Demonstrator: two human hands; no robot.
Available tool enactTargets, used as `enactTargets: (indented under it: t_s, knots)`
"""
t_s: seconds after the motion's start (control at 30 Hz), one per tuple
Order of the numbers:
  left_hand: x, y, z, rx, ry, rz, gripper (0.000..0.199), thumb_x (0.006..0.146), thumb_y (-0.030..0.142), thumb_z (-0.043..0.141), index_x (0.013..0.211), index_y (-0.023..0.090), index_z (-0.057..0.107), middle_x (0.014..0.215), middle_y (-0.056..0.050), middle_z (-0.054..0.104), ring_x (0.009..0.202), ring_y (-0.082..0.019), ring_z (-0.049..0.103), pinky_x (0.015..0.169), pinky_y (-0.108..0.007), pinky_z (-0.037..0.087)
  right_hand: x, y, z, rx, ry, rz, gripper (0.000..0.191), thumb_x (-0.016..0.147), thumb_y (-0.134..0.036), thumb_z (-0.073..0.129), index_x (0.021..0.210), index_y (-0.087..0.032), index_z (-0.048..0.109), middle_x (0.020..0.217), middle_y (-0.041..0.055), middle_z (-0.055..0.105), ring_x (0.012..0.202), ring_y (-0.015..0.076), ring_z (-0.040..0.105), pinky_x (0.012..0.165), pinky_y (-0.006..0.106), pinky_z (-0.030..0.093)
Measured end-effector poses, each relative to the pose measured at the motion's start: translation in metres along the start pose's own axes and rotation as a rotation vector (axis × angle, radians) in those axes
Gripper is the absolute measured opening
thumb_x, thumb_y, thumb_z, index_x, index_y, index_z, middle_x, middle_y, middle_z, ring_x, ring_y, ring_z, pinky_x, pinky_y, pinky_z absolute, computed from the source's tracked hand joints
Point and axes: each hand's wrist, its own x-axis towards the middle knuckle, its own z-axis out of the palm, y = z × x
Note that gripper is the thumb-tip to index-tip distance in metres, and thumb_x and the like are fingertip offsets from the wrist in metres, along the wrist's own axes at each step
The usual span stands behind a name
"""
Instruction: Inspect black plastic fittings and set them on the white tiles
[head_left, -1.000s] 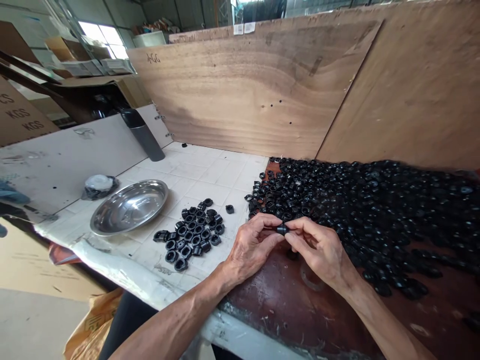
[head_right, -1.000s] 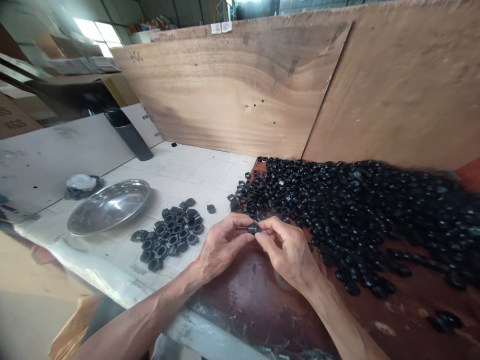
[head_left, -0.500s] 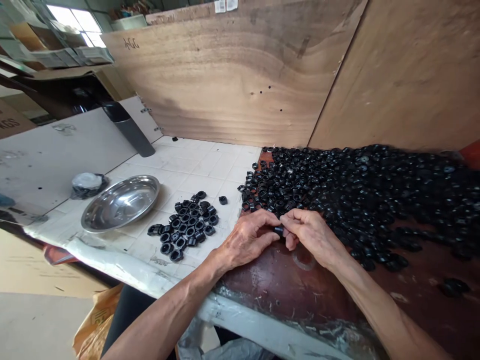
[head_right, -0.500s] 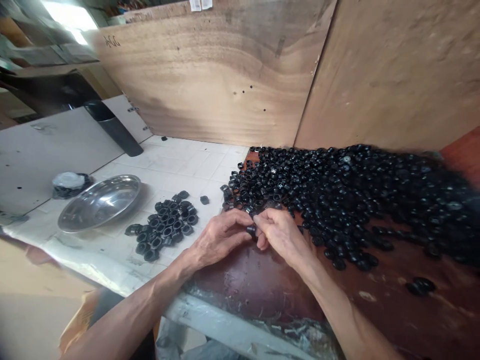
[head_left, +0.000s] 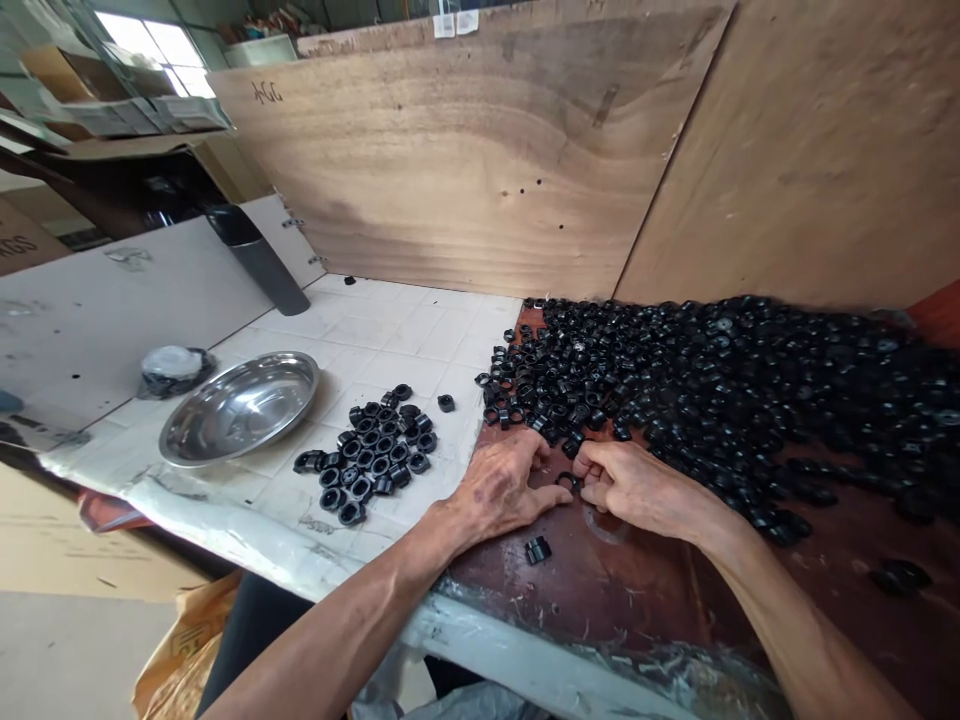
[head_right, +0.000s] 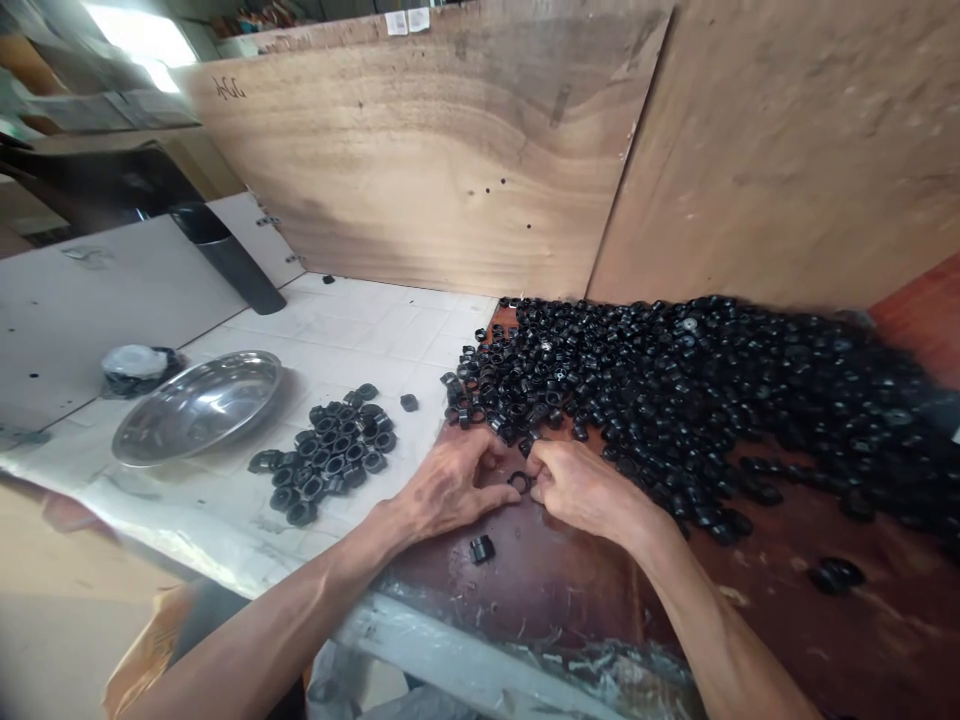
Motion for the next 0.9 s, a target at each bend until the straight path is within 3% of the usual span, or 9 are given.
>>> enactTargets:
  t_s: [0.07,0.2,0.43,0.53,0.67,0.73,0.8,0.9]
  knots:
    - [0.002,0.001,0.003,0.026,-0.007,0.015,0.039,0.082,0.045,0.076,0.111,0.022,0.063,0.101,-0.004,0.07,0.092,-0.022,0.068,0.078,-0.032,0.051,0.004,-0.001,0.002,-0.005,0.086,0.01,0.006,0.085,-0.018,0.056,0.08,-0.022,0.058,0.07,-0.0004,0.066,0.065,0.0165,0.061,0.059,0.025,0.039]
    - [0.003,0.001,0.007,0.095,-0.019,0.04,0.02,0.09,0.03,0.064,0.108,0.021,0.064,0.11,-0.007,0.068,0.097,-0.024,0.069,0.081,-0.035,0.055,0.012,-0.004,0.008,-0.14,0.313,-0.054,0.004,0.089,-0.021,0.061,0.093,-0.021,0.061,0.08,0.0018,0.064,0.074,0.019,0.062,0.068,0.028,0.042]
    - [-0.001,-0.001,0.009,0.108,0.057,0.11,0.027,0.087,0.028,0.064,0.112,0.017,0.062,0.111,-0.011,0.066,0.101,-0.026,0.068,0.085,-0.038,0.058,0.009,-0.004,0.017,-0.311,0.289,-0.141,0.013,0.094,-0.019,0.056,0.082,-0.021,0.055,0.09,0.0053,0.061,0.081,0.0202,0.061,0.072,0.03,0.041]
    - [0.0,-0.002,0.013,0.102,0.051,0.156,0.018,0.086,0.023,0.063,0.103,0.017,0.064,0.108,-0.011,0.069,0.101,-0.027,0.068,0.084,-0.038,0.057,0.008,-0.004,0.016,-0.238,0.243,-0.177,0.014,0.094,-0.015,0.054,0.081,-0.021,0.053,0.089,0.0045,0.063,0.082,0.0195,0.062,0.073,0.029,0.042]
    - [0.002,-0.008,0.016,0.012,0.164,0.147,0.023,0.083,0.018,0.063,0.106,0.018,0.064,0.097,-0.007,0.071,0.086,-0.022,0.069,0.078,-0.034,0.057,0.008,-0.006,0.01,-0.092,0.198,-0.158,0.008,0.091,-0.017,0.057,0.086,-0.022,0.059,0.089,0.0029,0.068,0.084,0.0201,0.065,0.073,0.029,0.043]
    - [0.001,-0.01,0.013,-0.043,0.215,0.096,0.023,0.084,0.018,0.062,0.107,0.018,0.064,0.093,-0.005,0.07,0.078,-0.018,0.068,0.073,-0.031,0.056,0.009,-0.007,0.008,0.014,0.234,-0.101,0.003,0.091,-0.024,0.06,0.09,-0.022,0.061,0.086,0.0017,0.07,0.081,0.0199,0.066,0.07,0.028,0.045]
    - [0.001,-0.01,0.009,-0.099,0.235,0.056,0.022,0.083,0.017,0.062,0.105,0.018,0.064,0.093,-0.004,0.069,0.075,-0.016,0.066,0.072,-0.03,0.056,0.009,-0.009,0.006,0.147,0.294,-0.064,0.01,0.091,-0.032,0.063,0.094,-0.023,0.062,0.084,0.001,0.071,0.077,0.0191,0.067,0.067,0.027,0.047]
    - [0.001,-0.006,0.003,-0.215,0.232,0.014,0.025,0.082,0.016,0.063,0.107,0.019,0.064,0.092,-0.003,0.067,0.072,-0.014,0.065,0.07,-0.028,0.056,0.009,-0.013,0.006,0.266,0.342,-0.113,0.014,0.09,-0.036,0.066,0.095,-0.023,0.065,0.089,0.0013,0.071,0.08,0.0182,0.067,0.069,0.027,0.05]
